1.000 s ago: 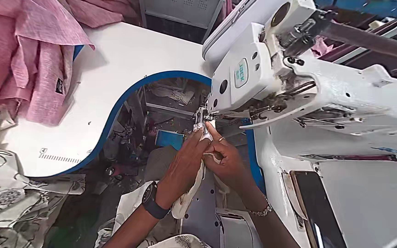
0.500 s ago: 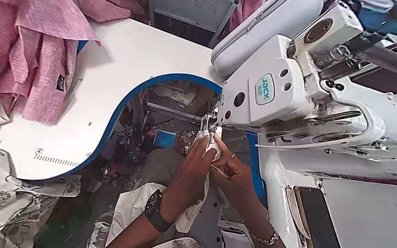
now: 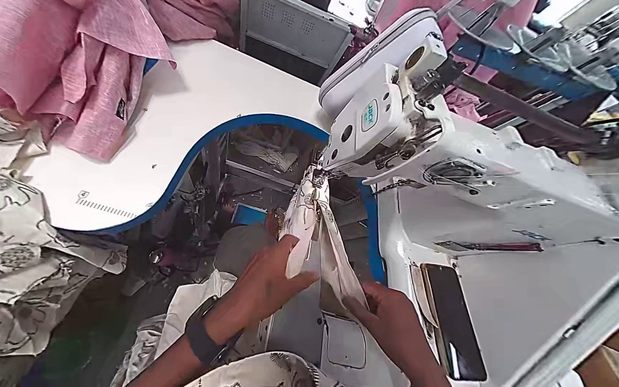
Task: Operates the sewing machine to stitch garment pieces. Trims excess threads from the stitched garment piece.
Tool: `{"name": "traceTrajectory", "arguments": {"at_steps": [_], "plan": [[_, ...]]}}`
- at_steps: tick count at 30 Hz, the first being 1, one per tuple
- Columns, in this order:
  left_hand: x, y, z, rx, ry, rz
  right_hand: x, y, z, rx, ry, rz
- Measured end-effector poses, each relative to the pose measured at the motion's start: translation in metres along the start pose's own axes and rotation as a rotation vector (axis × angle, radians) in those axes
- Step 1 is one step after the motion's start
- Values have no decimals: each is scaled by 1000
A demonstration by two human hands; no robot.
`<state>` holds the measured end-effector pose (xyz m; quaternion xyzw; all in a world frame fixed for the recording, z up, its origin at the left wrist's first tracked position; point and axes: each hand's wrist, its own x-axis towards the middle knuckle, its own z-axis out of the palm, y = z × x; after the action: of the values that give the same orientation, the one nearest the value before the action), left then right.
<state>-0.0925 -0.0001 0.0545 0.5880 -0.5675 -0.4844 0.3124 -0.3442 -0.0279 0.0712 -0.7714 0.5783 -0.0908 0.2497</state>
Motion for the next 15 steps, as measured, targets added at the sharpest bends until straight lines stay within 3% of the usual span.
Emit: {"name": "traceTrajectory", "arguments": {"at_steps": [2,3,5,7,10,13,15], "plan": [[-23,-7,16,107,152,154,-8,36,6,158,-156,-52],[-26,-14,26,164,292,275,-12,33,6,126,-129,-168],[-18,-24,41,247,509,487,-20,-19,-6,-149,11,-476],[-11,-31,52,285,583,574,-37,-75,-8,-313,-46,-584],[0,-33,50,218,592,545,-37,-96,10,-369,-230,-374],[-13,-26,52,162,480,393,-36,-104,-15,-452,-231,-240],[-21,-25,45,184,427,378,-28,-112,-26,-477,-275,-222]]}}
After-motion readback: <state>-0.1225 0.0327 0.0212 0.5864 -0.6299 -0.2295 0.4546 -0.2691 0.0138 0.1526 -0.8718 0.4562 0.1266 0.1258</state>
